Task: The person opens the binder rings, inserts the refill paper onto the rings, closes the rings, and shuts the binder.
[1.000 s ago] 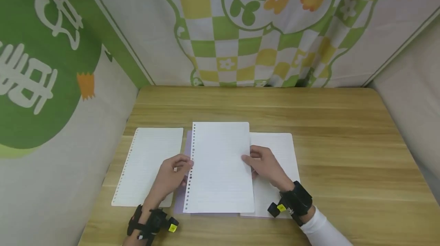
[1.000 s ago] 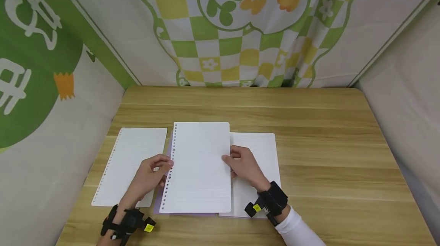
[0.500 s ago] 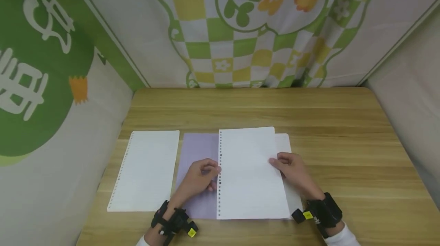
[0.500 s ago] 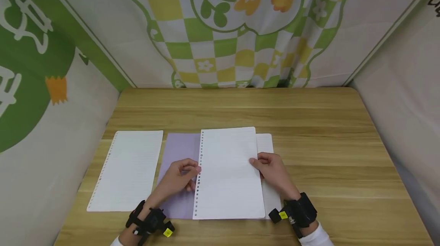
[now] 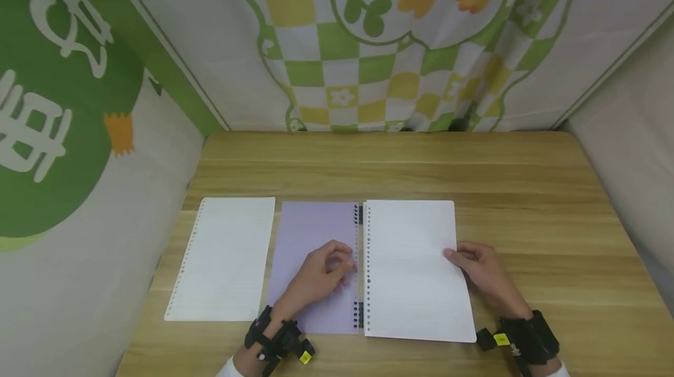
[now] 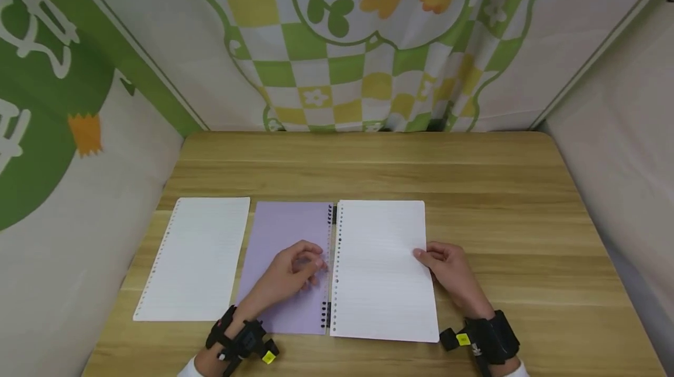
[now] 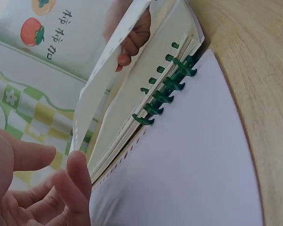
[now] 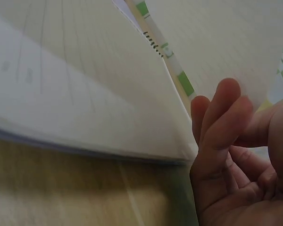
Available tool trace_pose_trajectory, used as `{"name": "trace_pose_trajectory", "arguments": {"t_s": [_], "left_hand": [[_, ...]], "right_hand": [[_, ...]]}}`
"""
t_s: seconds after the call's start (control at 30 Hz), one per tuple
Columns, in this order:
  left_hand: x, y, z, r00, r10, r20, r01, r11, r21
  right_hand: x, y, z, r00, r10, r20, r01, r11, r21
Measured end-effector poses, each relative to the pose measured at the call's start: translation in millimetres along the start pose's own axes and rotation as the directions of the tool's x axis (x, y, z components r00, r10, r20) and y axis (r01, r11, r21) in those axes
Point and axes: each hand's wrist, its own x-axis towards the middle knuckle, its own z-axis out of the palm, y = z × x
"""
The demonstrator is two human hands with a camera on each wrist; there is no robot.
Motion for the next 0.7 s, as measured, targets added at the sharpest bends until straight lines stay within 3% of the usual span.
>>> {"name": "trace_pose_trajectory", "arguments": {"t_s": [0.13, 0.23, 0.3, 0.37, 0.47, 0.53, 0.7], "left_hand": [[0.8, 2.9, 1.7, 0.999, 0.049, -0.020, -0.047, 0.995, 0.093], [4.0, 3.2, 4.0, 0.991, 0.133, -0.027, -0.126, 0.973, 0.193], [6.3, 2.3, 5.8, 0.981, 0.193, -0.020, -0.180, 0.943, 0.281], [7.8, 1.3, 7.6, 0.970, 0.245, 0.002, -0.228, 0.898, 0.377], [9.3, 2.4, 9.5, 0.958, 0.284, 0.044, -0.269, 0.835, 0.481], [9.6, 4.1, 10.5, 0.957, 0.279, 0.077, -0.277, 0.808, 0.520], [10.2, 9.2, 11.7, 0.965, 0.220, 0.145, -0.263, 0.769, 0.582]], "right_hand": [[1.2, 1.1, -1.0, 1.000, 0.012, 0.002, -0.012, 1.000, 0.007], [2.9, 1.7, -0.3, 1.000, 0.019, 0.000, -0.019, 1.000, -0.007], [4.2, 1.9, 0.4, 1.000, 0.020, -0.002, -0.020, 1.000, -0.020], [5.3, 1.8, 1.0, 1.000, 0.017, -0.002, -0.017, 0.999, -0.034], [7.3, 0.6, 1.1, 1.000, 0.018, 0.002, -0.018, 0.999, -0.047], [8.5, -0.9, 0.9, 1.000, 0.020, 0.003, -0.020, 0.998, -0.057], [11.2, -3.1, 0.9, 1.000, 0.023, 0.011, -0.022, 0.998, -0.061]]}}
